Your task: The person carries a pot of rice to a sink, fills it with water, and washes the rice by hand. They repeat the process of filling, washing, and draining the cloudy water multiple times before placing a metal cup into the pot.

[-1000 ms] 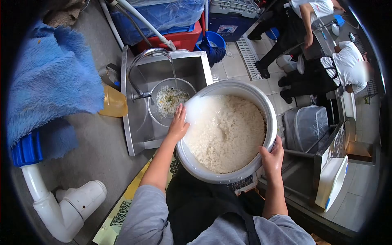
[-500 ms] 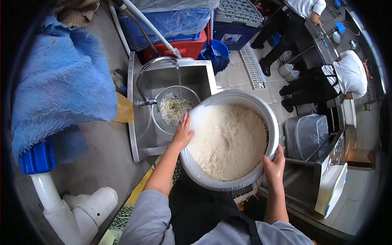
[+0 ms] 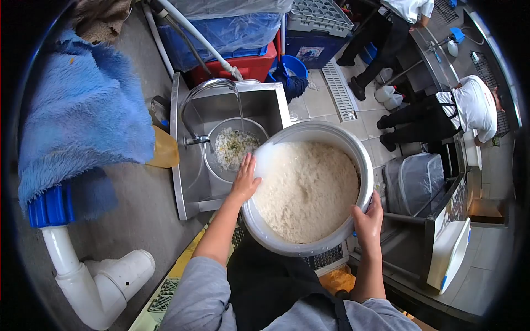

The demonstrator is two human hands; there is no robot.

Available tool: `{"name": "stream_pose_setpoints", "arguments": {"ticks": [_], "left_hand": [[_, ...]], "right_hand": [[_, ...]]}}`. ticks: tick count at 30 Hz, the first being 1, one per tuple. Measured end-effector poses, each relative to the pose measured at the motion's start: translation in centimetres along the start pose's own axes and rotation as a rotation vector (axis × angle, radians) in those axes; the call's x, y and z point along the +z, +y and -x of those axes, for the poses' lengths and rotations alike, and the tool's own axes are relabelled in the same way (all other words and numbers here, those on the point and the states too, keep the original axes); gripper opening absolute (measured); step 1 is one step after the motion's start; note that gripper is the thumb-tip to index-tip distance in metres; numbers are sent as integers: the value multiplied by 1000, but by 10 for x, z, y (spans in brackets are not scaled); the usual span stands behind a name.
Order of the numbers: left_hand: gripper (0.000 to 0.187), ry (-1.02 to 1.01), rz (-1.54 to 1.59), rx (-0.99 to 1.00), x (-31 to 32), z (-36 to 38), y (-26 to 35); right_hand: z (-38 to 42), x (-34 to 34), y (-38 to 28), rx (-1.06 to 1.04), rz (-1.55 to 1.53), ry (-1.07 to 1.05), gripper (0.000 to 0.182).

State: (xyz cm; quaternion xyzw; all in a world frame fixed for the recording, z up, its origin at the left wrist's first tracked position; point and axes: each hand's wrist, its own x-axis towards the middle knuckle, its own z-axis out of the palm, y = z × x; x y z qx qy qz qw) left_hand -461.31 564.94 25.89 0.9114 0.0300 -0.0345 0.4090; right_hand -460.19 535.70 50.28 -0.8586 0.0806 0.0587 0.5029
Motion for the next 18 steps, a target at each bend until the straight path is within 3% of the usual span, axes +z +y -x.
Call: {"name": "stream_pose_setpoints", "arguments": {"ticks": [18], "left_hand": [[64,20,-12,-33,4,-2,-2]], "right_hand": [[-2,2,-3,-27,30,-1,56]]}}
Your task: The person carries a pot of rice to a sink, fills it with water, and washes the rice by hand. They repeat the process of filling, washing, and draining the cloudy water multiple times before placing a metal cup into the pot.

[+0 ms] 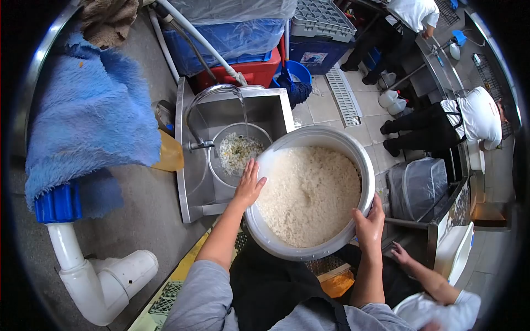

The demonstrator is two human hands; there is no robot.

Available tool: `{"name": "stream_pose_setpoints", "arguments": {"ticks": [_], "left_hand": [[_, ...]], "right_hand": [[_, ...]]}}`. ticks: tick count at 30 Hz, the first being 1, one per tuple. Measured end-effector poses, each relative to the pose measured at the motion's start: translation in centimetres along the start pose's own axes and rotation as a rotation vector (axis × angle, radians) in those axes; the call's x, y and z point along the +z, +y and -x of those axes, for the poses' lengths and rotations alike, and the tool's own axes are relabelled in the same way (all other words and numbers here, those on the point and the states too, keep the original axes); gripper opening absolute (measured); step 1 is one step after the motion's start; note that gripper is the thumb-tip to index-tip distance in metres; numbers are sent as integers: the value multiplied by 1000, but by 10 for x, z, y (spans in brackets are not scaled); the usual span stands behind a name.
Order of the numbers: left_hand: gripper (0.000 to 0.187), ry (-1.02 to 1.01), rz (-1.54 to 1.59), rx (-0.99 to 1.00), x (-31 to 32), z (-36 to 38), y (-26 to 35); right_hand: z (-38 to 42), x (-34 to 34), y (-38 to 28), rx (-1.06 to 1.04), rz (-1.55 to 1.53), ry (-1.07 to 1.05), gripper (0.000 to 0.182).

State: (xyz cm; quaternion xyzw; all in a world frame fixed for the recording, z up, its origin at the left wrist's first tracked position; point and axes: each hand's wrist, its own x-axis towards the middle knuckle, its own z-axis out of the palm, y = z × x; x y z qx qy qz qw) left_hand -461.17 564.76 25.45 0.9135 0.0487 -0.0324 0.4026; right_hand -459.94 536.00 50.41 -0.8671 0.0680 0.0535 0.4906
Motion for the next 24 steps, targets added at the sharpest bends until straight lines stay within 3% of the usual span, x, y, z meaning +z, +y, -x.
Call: {"name": "stream_pose_setpoints", "arguments": {"ticks": [24], "left_hand": [[63,-57,-34,-30,-7,-3,0]], "right_hand": [[1,10,-13,11,-85,-9,59]]}}
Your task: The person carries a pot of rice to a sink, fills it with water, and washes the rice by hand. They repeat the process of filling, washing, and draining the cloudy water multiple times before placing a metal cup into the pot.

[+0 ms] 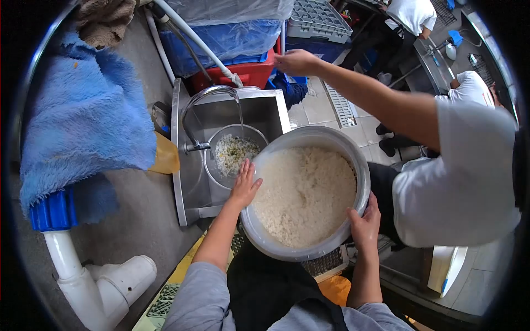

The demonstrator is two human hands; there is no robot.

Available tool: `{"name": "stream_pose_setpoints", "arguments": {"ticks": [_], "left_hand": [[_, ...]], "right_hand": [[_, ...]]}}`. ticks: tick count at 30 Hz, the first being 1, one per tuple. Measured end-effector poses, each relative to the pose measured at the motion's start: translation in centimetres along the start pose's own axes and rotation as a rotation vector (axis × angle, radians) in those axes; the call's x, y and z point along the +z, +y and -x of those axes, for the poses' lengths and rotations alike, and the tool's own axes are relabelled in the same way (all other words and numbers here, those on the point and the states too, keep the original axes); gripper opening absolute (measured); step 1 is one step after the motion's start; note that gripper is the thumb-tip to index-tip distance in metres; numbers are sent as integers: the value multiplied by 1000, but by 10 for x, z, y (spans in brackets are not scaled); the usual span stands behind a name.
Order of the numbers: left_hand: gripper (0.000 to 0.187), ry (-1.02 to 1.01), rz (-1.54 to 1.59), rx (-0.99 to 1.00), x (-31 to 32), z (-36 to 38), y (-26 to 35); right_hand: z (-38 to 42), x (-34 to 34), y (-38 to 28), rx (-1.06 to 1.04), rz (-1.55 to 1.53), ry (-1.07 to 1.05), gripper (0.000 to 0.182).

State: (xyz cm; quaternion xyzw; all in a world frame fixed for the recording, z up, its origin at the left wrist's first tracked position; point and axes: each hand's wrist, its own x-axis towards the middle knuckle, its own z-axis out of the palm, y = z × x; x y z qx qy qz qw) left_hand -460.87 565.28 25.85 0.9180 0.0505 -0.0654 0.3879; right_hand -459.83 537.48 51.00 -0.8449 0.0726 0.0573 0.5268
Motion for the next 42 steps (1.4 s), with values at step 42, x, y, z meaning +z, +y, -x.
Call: {"name": "stream_pose_setpoints", "arguments": {"ticks": [42], "left_hand": [[63,38,-10,41,0,-1,-7]], "right_hand": [[3,10,-5,-9,-14,-9,61]]}}
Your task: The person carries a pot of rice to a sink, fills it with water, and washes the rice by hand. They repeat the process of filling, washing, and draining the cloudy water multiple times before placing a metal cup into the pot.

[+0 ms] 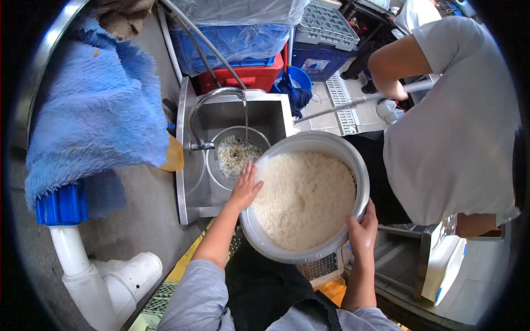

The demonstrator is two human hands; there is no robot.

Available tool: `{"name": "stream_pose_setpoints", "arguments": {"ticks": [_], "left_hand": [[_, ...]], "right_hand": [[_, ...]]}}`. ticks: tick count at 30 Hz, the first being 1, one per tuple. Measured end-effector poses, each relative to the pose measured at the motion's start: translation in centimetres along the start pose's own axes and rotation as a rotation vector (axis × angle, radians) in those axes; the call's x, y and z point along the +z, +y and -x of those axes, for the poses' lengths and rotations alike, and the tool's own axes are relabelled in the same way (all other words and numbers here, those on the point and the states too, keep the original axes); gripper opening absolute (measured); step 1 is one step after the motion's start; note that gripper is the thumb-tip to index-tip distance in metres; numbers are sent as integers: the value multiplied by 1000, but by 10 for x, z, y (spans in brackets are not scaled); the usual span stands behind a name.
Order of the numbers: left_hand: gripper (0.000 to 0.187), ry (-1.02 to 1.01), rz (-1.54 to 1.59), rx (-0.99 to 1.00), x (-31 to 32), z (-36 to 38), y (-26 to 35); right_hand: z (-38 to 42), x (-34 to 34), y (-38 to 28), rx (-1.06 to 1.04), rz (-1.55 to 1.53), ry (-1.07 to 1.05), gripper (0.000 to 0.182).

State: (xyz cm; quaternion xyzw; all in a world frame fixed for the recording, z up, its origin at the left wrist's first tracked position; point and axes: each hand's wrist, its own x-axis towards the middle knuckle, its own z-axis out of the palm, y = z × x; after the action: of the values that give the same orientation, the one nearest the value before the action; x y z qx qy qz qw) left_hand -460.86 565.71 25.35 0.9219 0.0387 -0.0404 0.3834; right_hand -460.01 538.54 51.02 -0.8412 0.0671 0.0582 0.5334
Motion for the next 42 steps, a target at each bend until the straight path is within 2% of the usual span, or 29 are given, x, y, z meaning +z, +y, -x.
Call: {"name": "stream_pose_setpoints", "arguments": {"ticks": [35,42], "left_hand": [[65,9,25,4,0,-1,-10],[65,14,15,4,1,1,-10]], "right_hand": [[-4,8,2,-50,-117,-23,57],[-3,9,-7,14,-108,-29,59]]}}
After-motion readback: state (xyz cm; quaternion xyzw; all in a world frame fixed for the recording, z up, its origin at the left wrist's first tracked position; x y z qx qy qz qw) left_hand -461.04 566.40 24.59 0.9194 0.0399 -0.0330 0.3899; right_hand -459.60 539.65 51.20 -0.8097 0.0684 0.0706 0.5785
